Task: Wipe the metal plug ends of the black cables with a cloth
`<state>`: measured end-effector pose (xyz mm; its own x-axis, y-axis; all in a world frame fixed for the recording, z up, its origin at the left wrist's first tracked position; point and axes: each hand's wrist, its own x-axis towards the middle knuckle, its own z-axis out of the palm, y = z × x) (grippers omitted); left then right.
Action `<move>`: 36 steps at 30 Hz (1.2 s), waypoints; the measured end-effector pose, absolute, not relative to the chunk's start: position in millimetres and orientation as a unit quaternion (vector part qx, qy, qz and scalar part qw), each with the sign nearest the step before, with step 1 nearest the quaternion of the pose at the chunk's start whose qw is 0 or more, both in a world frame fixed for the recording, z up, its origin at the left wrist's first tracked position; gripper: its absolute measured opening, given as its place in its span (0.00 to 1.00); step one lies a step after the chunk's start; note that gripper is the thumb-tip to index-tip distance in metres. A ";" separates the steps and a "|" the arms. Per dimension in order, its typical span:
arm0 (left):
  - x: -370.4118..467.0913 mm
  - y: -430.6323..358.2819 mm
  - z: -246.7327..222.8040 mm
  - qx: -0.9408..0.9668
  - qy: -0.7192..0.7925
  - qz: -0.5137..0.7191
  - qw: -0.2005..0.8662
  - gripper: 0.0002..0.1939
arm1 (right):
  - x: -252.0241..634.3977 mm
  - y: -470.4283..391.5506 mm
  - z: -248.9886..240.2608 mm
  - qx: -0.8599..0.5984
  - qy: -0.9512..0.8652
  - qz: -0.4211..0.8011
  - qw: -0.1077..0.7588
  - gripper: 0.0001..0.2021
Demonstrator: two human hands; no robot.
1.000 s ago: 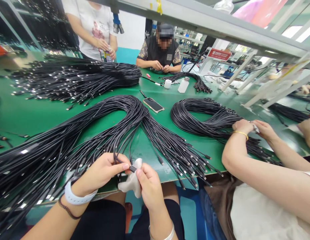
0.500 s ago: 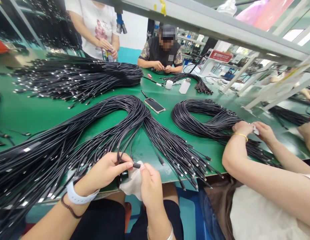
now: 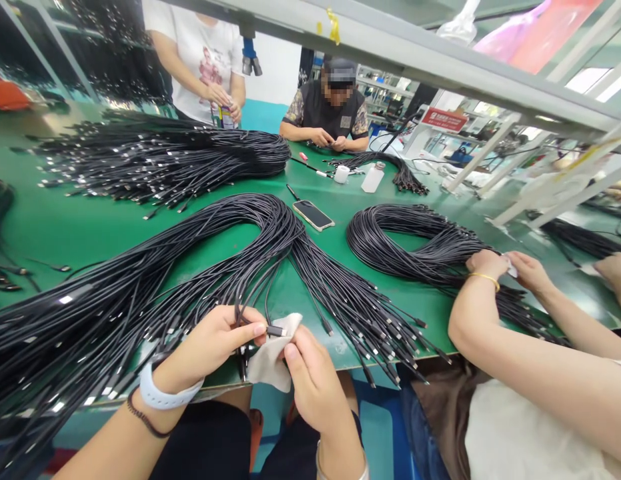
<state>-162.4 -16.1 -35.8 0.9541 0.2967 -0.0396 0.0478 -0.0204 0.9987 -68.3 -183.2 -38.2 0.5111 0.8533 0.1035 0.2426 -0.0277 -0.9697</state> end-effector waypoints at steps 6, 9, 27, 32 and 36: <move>-163.2 -17.1 -34.5 0.720 0.128 0.067 0.679 0.10 | -61.8 -183.5 -44.5 -0.682 -0.420 0.255 0.541 0.15; -163.6 -18.4 -33.1 0.720 0.130 0.057 0.679 0.10 | -62.0 -180.3 -51.1 -0.728 -0.405 0.220 0.507 0.16; -161.3 -18.5 -33.7 0.727 0.169 0.097 0.658 0.09 | -70.1 -169.0 -51.4 -0.717 -0.311 0.294 0.550 0.17; -172.1 -18.5 -32.1 0.719 0.196 0.051 0.664 0.10 | -72.4 -188.7 -53.4 -0.687 -0.324 0.327 0.562 0.17; -194.1 -7.6 -32.4 0.787 0.305 0.028 0.535 0.21 | -68.6 -208.4 -69.5 -0.655 -0.227 0.306 0.653 0.15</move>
<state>-194.1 -7.6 -32.4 0.8120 0.5110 -0.2822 0.4504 -0.2410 0.8597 -68.6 -208.4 -69.5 0.7093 0.6972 -0.1043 -0.1022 -0.0447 -0.9938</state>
